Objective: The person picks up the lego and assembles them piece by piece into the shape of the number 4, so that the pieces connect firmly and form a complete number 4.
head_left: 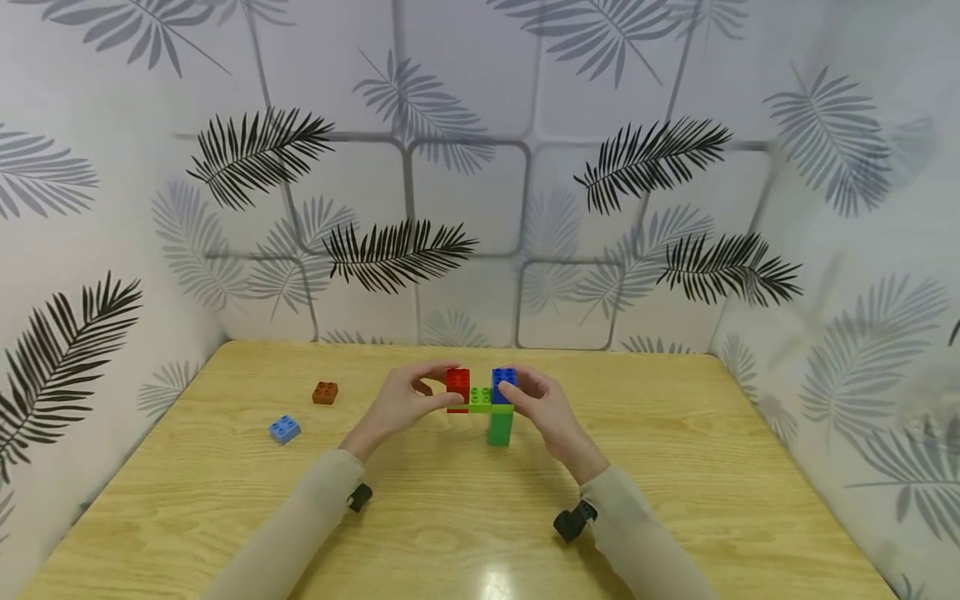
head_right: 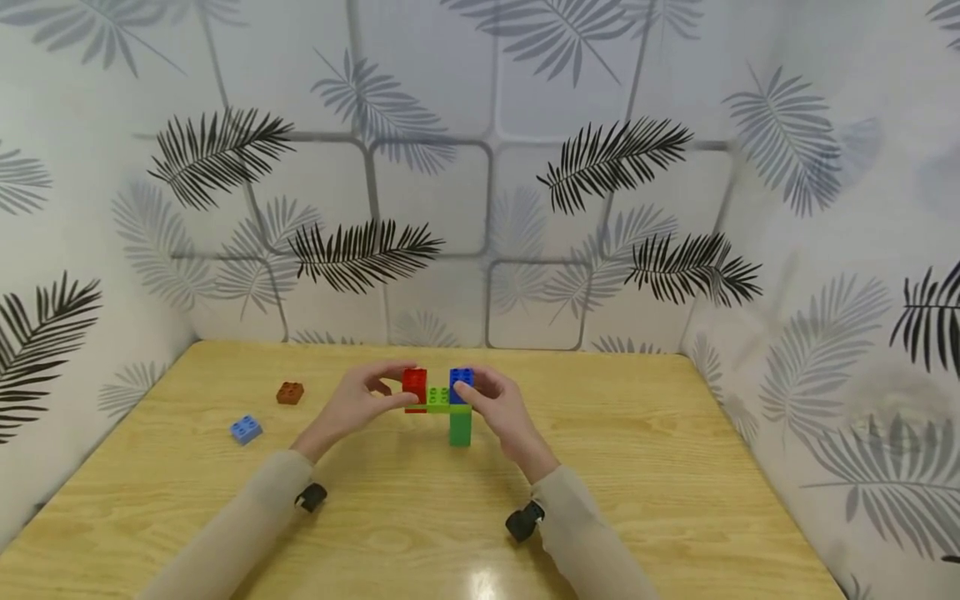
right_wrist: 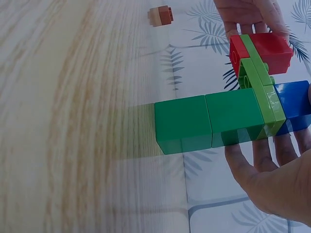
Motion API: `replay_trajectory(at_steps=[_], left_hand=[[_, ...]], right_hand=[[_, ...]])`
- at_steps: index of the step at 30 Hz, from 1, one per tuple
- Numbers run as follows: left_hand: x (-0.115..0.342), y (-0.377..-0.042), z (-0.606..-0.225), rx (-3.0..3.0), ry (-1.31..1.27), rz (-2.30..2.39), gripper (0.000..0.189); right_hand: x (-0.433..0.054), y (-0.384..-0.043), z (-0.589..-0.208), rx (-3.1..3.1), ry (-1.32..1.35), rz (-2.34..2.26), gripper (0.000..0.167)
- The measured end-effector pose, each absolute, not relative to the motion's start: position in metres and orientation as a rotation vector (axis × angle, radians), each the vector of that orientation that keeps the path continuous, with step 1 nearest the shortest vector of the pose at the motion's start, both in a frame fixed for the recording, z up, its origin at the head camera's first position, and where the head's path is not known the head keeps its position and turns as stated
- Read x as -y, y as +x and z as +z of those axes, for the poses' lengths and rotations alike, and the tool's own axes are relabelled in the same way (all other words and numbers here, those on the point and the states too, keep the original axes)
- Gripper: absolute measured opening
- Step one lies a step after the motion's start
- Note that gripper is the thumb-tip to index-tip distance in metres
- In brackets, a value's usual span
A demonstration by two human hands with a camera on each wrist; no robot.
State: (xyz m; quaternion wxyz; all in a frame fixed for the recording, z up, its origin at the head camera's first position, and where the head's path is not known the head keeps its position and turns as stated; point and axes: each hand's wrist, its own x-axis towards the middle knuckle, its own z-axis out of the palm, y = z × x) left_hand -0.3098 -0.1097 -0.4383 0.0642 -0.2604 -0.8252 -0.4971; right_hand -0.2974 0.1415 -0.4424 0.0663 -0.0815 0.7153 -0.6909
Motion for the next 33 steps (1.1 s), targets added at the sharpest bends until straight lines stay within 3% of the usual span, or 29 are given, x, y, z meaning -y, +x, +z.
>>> replay_trajectory(at_steps=[15, 33], left_hand=[[0.145, -0.315, -0.434, 2.353, -0.59, -1.646, 0.029], [0.219, -0.331, -0.429, 2.643, -0.627, -1.6, 0.035]], right_hand=[[-0.142, -0.296, -0.443, -2.172, -0.267, -2.081, 0.044], [-0.14, -0.295, -0.443, -2.177, -0.262, -2.076, 0.042]])
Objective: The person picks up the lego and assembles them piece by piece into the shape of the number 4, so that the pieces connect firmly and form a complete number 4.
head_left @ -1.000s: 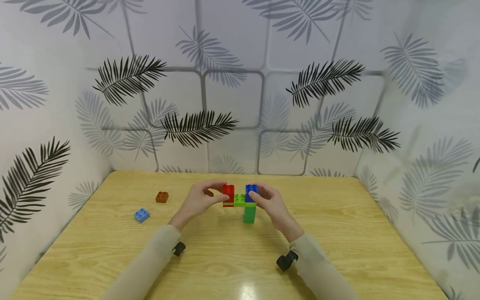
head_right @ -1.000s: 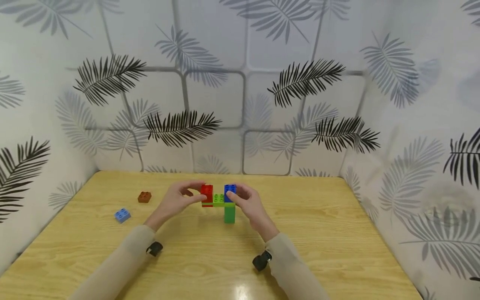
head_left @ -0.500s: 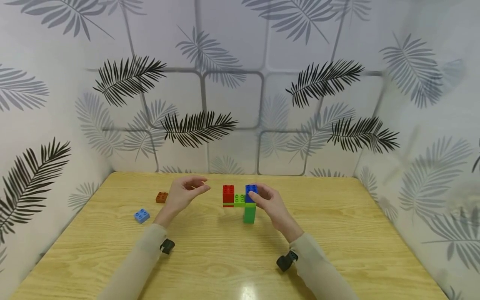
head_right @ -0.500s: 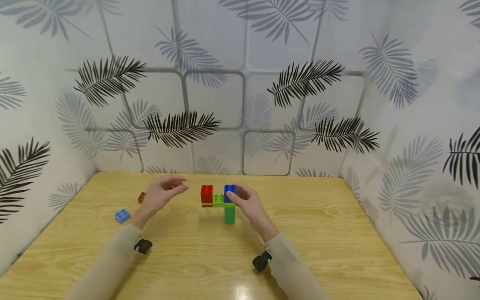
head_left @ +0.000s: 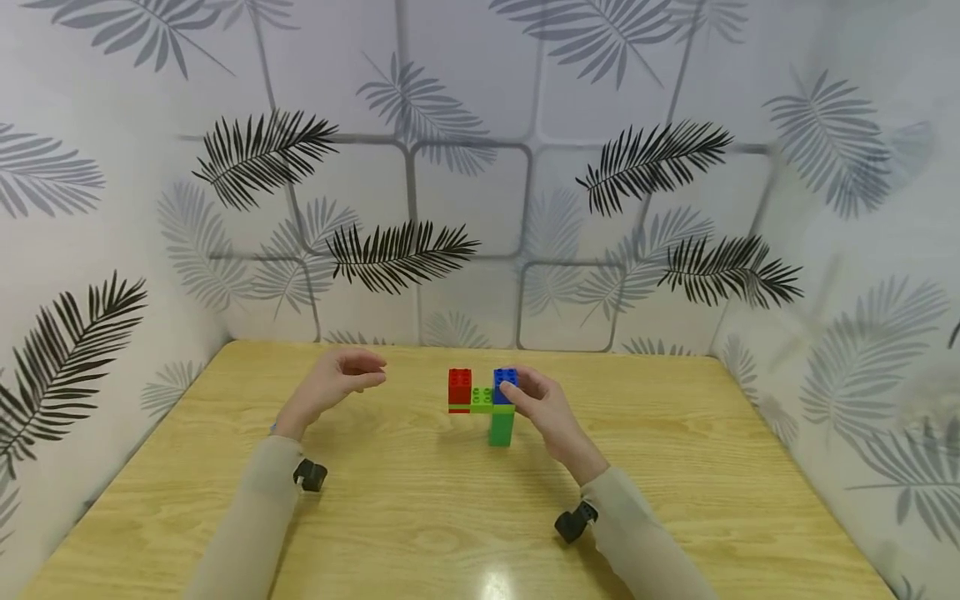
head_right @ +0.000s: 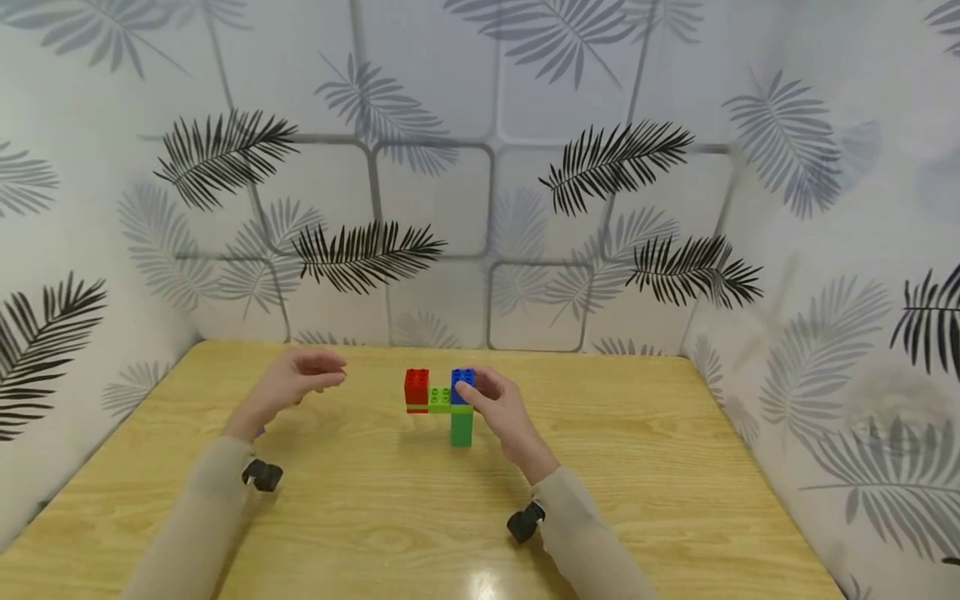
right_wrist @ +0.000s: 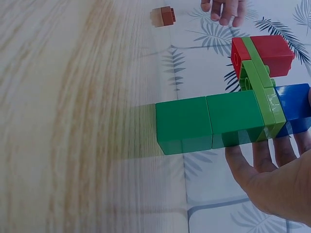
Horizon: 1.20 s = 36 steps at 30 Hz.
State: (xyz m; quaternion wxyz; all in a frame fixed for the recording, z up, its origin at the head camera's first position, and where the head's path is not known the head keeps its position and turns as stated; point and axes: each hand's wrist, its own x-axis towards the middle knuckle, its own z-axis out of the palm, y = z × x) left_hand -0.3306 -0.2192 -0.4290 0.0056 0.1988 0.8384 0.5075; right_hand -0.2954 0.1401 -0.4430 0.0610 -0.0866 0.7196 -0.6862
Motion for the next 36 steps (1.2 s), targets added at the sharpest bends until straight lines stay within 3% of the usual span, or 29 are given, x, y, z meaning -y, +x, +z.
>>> replay_trajectory(at_steps=[13, 25, 36], left_hand=[[0.266, -0.341, -0.436, -2.759, 0.421, 1.334, 0.034], [0.274, -0.339, -0.445, -2.782, 0.244, 1.285, 0.039], [0.275, -0.346, -0.453, -2.671, 0.448, 1.224, 0.05]], right_hand=[[-0.14, -0.296, -0.444, -2.177, -0.265, -2.089, 0.042], [-0.141, -0.296, -0.442, -2.175, -0.265, -2.09, 0.042], [-0.142, -0.295, -0.442, -2.153, -0.232, -2.093, 0.044]])
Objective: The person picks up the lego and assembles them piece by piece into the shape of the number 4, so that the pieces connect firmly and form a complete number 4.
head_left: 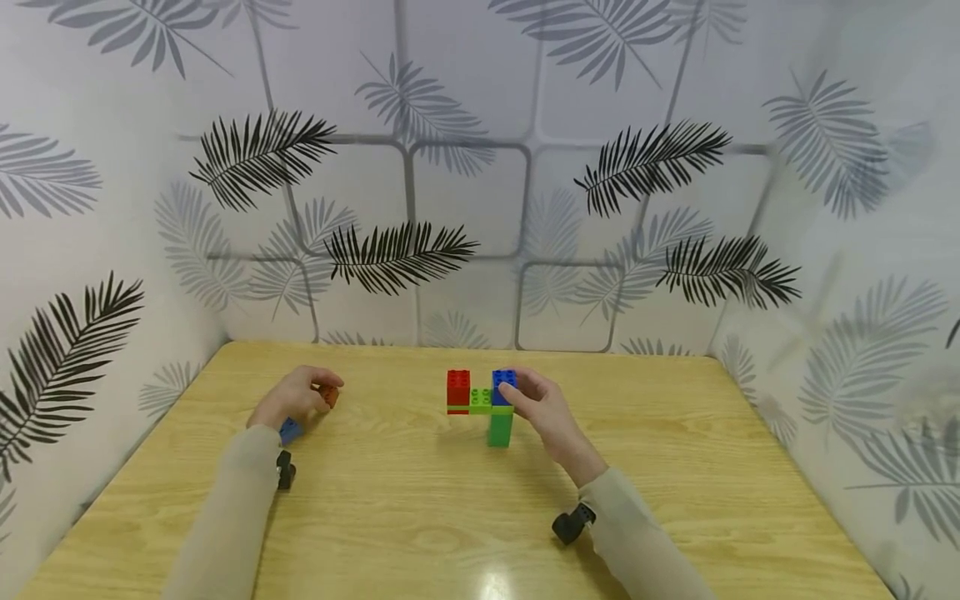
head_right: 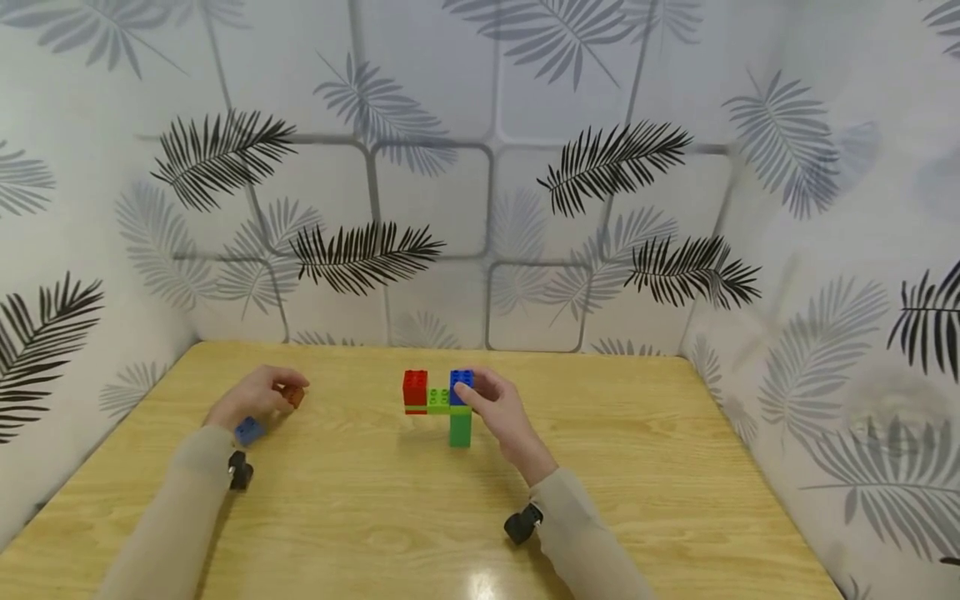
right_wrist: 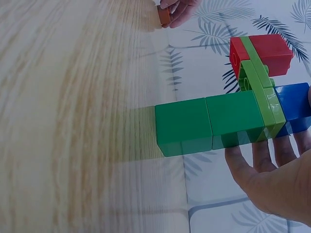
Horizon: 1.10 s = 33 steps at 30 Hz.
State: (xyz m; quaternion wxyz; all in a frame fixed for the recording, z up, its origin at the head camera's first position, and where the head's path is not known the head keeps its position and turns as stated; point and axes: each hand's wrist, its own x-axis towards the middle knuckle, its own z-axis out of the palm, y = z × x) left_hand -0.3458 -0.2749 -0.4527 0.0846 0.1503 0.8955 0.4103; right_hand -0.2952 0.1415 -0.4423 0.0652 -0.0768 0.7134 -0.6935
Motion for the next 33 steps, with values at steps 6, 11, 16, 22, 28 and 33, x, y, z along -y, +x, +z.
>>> replay_trajectory(at_steps=[6, 11, 16, 22, 28, 33], left_hand=[[0.271, -0.344, -0.456, -2.665, 0.451, 1.266, 0.045], [0.257, -0.347, -0.457, -2.736, 0.435, 1.152, 0.042], [0.247, -0.349, -0.456, -2.782, 0.429, 1.106, 0.041], [0.241, -0.349, -0.453, -2.785, 0.398, 1.184, 0.048], [0.237, -0.347, -0.451, -2.72, 0.436, 1.297, 0.047], [0.234, -0.348, -0.451, -2.678, 0.454, 1.391, 0.04]], right_hand=[[-0.14, -0.294, -0.444, -2.157, -0.243, -2.091, 0.045], [-0.14, -0.293, -0.445, -2.171, -0.233, -2.09, 0.045], [-0.141, -0.294, -0.445, -2.182, -0.224, -2.089, 0.045], [-0.141, -0.298, -0.444, -2.152, -0.246, -2.094, 0.045], [-0.141, -0.297, -0.445, -2.139, -0.244, -2.109, 0.045], [-0.142, -0.296, -0.446, -2.14, -0.244, -2.112, 0.045]])
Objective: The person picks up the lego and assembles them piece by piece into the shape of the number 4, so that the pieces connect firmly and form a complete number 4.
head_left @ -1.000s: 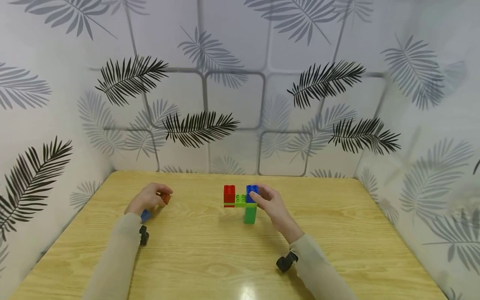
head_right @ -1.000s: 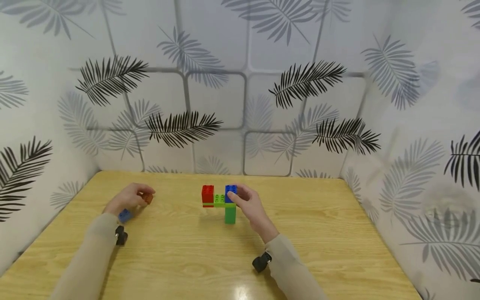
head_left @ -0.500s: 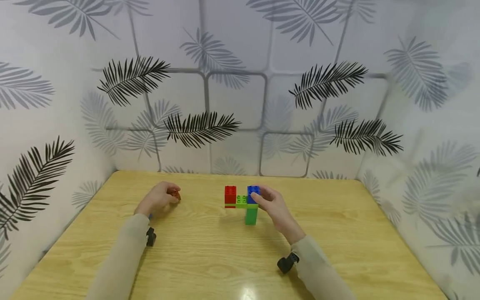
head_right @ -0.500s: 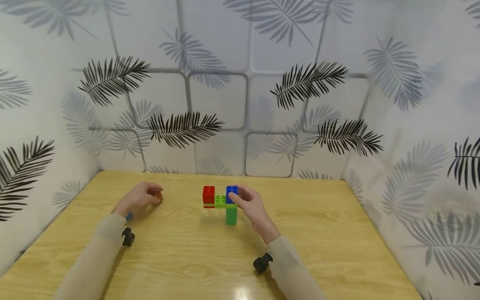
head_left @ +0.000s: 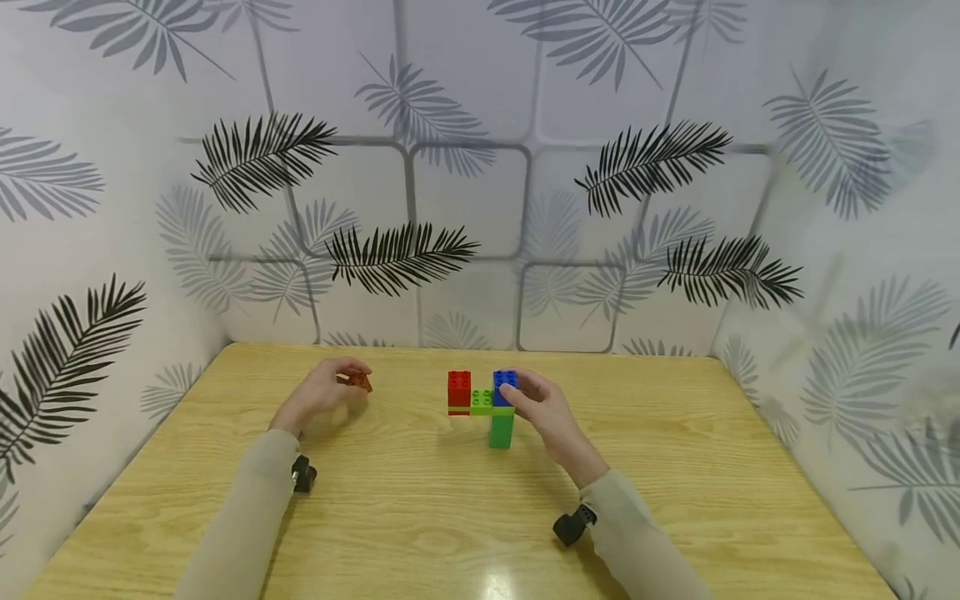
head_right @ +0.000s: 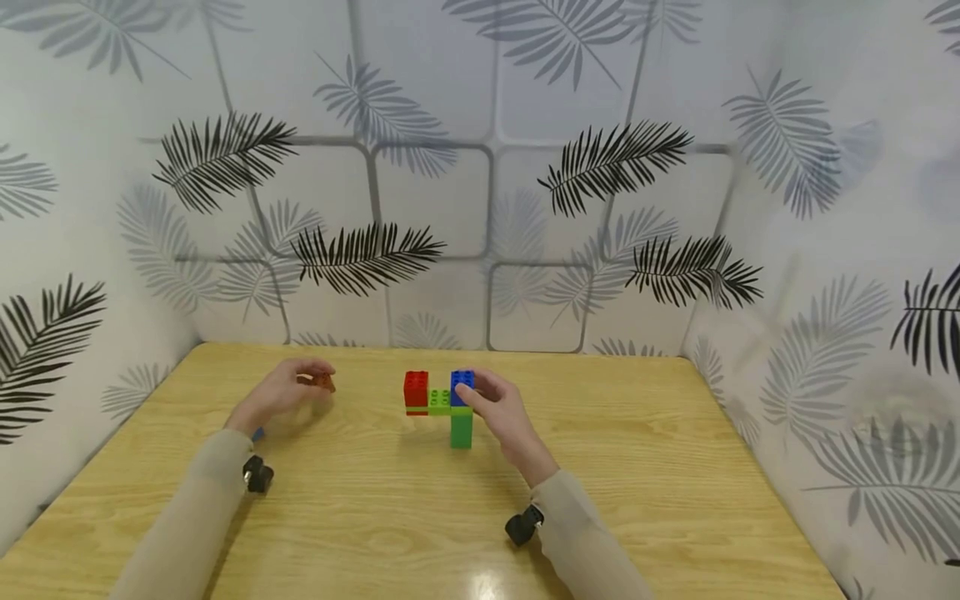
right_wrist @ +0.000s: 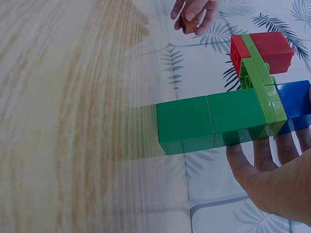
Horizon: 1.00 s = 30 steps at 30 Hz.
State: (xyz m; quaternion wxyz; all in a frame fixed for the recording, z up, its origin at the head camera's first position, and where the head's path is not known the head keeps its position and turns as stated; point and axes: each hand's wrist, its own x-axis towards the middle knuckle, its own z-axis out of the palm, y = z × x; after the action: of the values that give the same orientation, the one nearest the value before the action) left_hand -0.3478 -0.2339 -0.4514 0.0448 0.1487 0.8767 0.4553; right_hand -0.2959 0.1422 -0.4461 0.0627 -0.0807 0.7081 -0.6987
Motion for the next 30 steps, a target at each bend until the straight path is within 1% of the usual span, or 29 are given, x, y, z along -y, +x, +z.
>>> replay_trajectory(at_steps=[5, 10, 17, 23, 30], left_hand=[[0.23, -0.349, -0.454, -2.681, 0.491, 1.446, 0.037], [0.226, -0.349, -0.454, -2.71, 0.451, 1.548, 0.036], [0.217, -0.347, -0.453, -2.711, 0.453, 1.667, 0.04], [0.201, -0.344, -0.452, -2.752, 0.482, 1.656, 0.043], [0.184, -0.34, -0.447, -2.826, 0.541, 1.655, 0.043]], right_hand=[[-0.143, -0.296, -0.447, -2.138, -0.241, -2.105, 0.047], [-0.143, -0.297, -0.448, -2.145, -0.24, -2.096, 0.049], [-0.144, -0.299, -0.448, -2.114, -0.24, -2.111, 0.048], [-0.143, -0.298, -0.448, -2.124, -0.235, -2.107, 0.048], [-0.143, -0.297, -0.448, -2.13, -0.223, -2.122, 0.047]])
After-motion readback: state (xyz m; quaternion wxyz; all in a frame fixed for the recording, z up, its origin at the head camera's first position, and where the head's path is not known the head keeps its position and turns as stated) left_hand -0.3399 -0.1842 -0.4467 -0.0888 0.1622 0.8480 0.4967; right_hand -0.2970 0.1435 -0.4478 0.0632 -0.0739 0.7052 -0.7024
